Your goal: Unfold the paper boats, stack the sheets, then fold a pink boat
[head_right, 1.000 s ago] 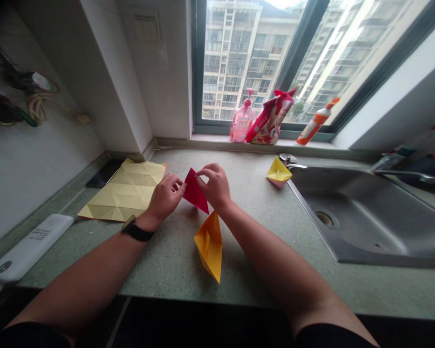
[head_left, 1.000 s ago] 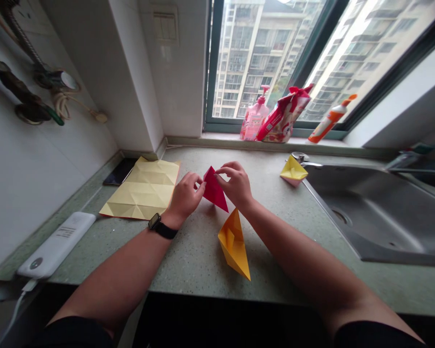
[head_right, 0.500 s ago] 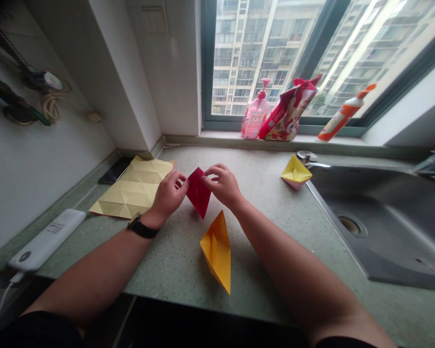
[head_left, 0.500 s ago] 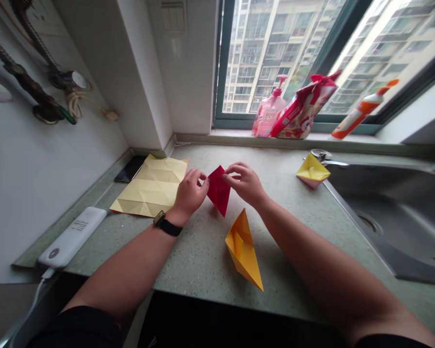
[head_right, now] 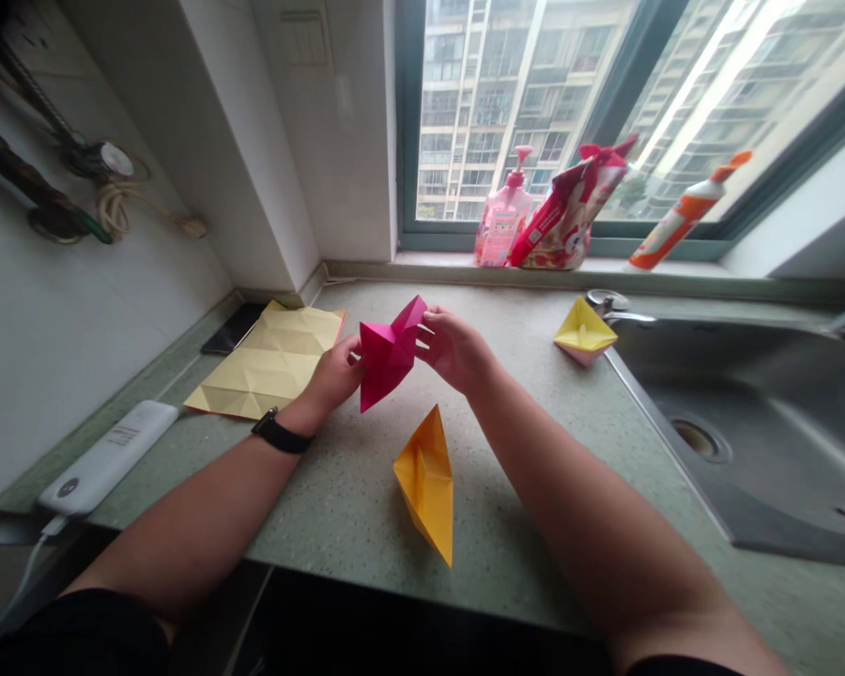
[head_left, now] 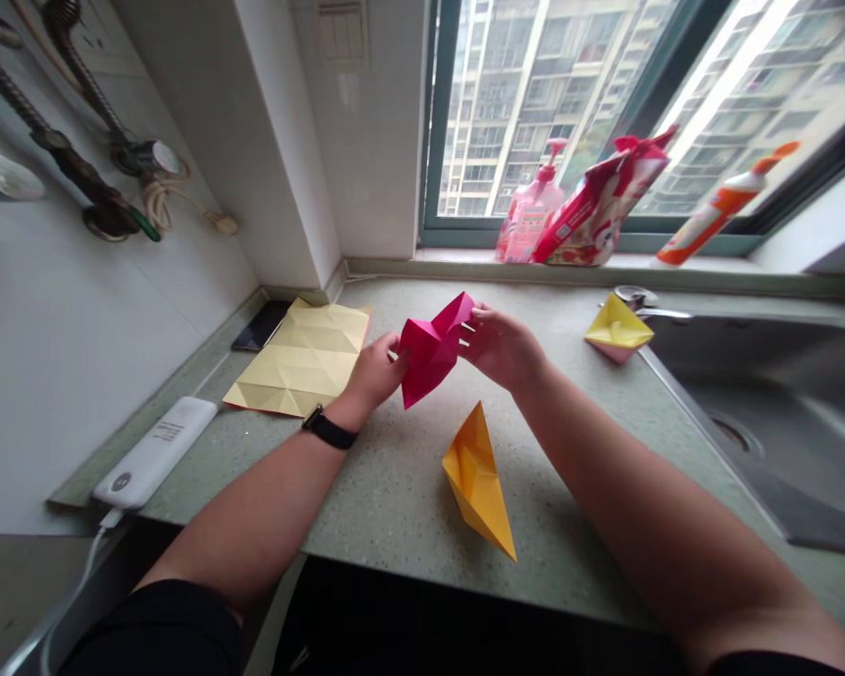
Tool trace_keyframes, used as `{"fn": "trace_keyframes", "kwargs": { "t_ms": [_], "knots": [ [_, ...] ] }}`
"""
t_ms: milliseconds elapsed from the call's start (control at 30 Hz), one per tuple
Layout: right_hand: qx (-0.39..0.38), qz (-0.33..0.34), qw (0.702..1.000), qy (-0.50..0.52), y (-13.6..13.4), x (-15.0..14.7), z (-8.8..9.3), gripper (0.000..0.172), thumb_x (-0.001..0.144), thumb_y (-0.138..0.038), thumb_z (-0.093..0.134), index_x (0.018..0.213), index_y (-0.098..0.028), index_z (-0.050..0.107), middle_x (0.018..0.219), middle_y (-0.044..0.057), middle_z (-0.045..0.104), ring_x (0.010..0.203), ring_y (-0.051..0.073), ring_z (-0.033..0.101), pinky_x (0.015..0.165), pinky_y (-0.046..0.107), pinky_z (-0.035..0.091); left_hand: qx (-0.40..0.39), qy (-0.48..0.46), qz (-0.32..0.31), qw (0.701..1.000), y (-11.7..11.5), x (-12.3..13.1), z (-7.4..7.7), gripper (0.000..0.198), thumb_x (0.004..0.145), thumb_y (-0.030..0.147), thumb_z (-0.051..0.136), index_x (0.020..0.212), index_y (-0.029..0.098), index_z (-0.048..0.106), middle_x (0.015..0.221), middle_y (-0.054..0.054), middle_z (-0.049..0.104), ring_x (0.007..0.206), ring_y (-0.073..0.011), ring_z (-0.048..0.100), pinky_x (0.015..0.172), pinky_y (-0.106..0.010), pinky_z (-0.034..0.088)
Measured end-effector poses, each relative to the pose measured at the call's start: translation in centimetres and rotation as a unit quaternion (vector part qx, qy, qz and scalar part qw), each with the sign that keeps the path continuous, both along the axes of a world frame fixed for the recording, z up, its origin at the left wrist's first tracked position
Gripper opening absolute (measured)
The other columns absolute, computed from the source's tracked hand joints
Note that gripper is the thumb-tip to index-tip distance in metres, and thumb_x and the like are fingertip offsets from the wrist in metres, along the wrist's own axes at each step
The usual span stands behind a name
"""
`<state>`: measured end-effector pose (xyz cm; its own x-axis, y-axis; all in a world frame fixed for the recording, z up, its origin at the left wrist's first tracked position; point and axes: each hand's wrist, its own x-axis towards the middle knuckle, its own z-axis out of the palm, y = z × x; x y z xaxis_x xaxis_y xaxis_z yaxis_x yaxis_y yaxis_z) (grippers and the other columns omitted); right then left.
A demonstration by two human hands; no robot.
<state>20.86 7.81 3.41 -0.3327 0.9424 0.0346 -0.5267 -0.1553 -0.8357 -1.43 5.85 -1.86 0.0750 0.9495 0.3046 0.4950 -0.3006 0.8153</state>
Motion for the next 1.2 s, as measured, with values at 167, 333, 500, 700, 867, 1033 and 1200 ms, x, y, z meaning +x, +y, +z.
{"fn": "trace_keyframes", "kwargs": {
  "t_ms": [167, 333, 500, 700, 867, 1033, 1200],
  "knots": [
    [-0.045, 0.013, 0.998, 0.050, 1.4, 1.8, -0.8, 0.012, 0.077, -0.029, 0.077, 0.083, -0.026, 0.067, 0.074, -0.003, 0.072, 0.073, 0.021, 0.067, 0.078, 0.038, 0.059, -0.051, -0.087, -0.093, 0.991, 0.1, -0.1, -0.1, 0.055, 0.096, 0.073, 0.065, 0.088, 0.018, 0.072, 0.083, -0.005, 0.073, 0.075, -0.0202, 0.062, 0.066, -0.030, 0.045],
    [-0.078, -0.028, 0.996, 0.045, 2.9, 3.3, -1.8, 0.012, 0.078, -0.033, 0.073, 0.081, -0.025, 0.064, 0.073, 0.000, 0.071, 0.070, 0.023, 0.067, 0.078, 0.041, 0.062, -0.115, -0.217, -0.130, 0.961, -0.2, 0.4, 0.4, 0.058, 0.087, 0.075, 0.077, 0.095, 0.018, 0.073, 0.087, -0.004, 0.073, 0.075, -0.0180, 0.062, 0.067, -0.028, 0.047],
    [-0.050, -0.061, 0.994, -0.082, 2.9, 2.6, -1.5, 0.033, 0.085, -0.058, 0.074, 0.095, -0.028, 0.065, 0.092, 0.006, 0.075, 0.091, 0.030, 0.073, 0.086, 0.047, 0.064, -0.111, -0.293, -0.070, 0.947, -0.3, 0.6, 0.8, 0.050, 0.087, 0.067, 0.082, 0.087, 0.019, 0.071, 0.083, -0.002, 0.072, 0.074, -0.0162, 0.061, 0.066, -0.025, 0.047],
    [0.032, -0.002, 0.977, -0.212, 0.6, -0.2, -1.0, 0.060, 0.079, -0.049, 0.090, 0.131, -0.033, 0.064, 0.126, 0.006, 0.079, 0.112, 0.030, 0.075, 0.096, 0.049, 0.063, -0.069, -0.322, 0.014, 0.944, 0.4, 0.0, 0.7, 0.042, 0.093, 0.058, 0.079, 0.081, 0.019, 0.067, 0.074, 0.001, 0.067, 0.065, -0.0134, 0.055, 0.061, -0.025, 0.042],
    [-0.024, -0.002, 0.982, -0.187, 0.7, -0.4, -1.9, 0.024, 0.086, -0.035, 0.080, 0.106, -0.024, 0.075, 0.104, 0.008, 0.083, 0.095, 0.028, 0.078, 0.089, 0.046, 0.064, -0.104, -0.383, -0.051, 0.916, 0.2, 0.2, 0.9, 0.047, 0.090, 0.063, 0.084, 0.089, 0.018, 0.072, 0.075, -0.001, 0.070, 0.066, -0.0141, 0.061, 0.065, -0.026, 0.050],
    [-0.049, 0.019, 0.991, -0.123, 1.2, 0.0, -2.4, 0.023, 0.084, -0.032, 0.080, 0.104, -0.021, 0.076, 0.105, 0.009, 0.084, 0.093, 0.027, 0.078, 0.086, 0.043, 0.065, -0.194, -0.484, -0.181, 0.834, -0.6, 0.5, 1.9, 0.050, 0.089, 0.056, 0.089, 0.115, 0.014, 0.079, 0.114, -0.012, 0.081, 0.103, -0.0264, 0.077, 0.098, -0.040, 0.062],
    [-0.035, 0.043, 0.991, -0.125, 0.7, -0.4, -2.6, 0.025, 0.084, -0.030, 0.084, 0.107, -0.023, 0.077, 0.100, 0.008, 0.084, 0.088, 0.027, 0.079, 0.081, 0.042, 0.065, -0.257, -0.474, -0.252, 0.804, -1.2, 0.5, 2.5, 0.049, 0.097, 0.057, 0.081, 0.123, 0.016, 0.079, 0.123, -0.014, 0.079, 0.111, -0.0295, 0.077, 0.103, -0.045, 0.064]
  ]
}}
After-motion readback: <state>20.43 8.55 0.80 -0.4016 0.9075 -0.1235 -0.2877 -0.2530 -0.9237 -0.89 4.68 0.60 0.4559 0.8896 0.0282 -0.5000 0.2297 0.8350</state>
